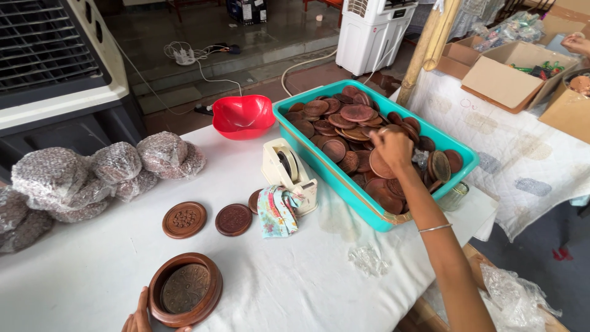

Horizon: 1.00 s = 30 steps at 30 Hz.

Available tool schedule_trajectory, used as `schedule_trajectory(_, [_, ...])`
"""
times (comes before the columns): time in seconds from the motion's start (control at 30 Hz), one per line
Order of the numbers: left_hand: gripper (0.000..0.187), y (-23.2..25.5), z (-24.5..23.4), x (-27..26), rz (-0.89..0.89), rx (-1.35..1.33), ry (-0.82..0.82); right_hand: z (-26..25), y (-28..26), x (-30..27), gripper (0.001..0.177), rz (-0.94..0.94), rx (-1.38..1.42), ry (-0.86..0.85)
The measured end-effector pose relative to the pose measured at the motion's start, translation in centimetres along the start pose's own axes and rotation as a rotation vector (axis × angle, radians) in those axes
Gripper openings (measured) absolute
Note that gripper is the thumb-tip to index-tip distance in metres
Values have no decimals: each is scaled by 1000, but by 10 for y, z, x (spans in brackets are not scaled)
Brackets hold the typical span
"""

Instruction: Cleaning and sorting wooden coasters and a small wooden bowl at a workshop table.

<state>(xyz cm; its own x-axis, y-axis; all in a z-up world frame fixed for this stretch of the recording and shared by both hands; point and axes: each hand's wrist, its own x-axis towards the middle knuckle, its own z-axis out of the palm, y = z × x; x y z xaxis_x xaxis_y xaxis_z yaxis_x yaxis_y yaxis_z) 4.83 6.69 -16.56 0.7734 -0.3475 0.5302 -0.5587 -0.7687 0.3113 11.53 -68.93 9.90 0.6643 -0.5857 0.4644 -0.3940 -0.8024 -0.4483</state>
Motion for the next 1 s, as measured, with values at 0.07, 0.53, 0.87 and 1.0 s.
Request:
schedule_trajectory(0.07, [124,13,0,42,-8,12,9,11,-9,3,42,-189,-197,-60])
schedule_trajectory(0.53, [139,46,-31,48,-140,46,-132,-15,-38,9,14,-441,-308,162])
schedule_trajectory(0.87, [125,132,-108,67,-308,-158,-64,-66,-196,-185,35,-1453,116,429])
schedule_trajectory(1.0, [128,140,-122,73,-273,-174,-111,-30,-232,-261,54,-1718,234,116])
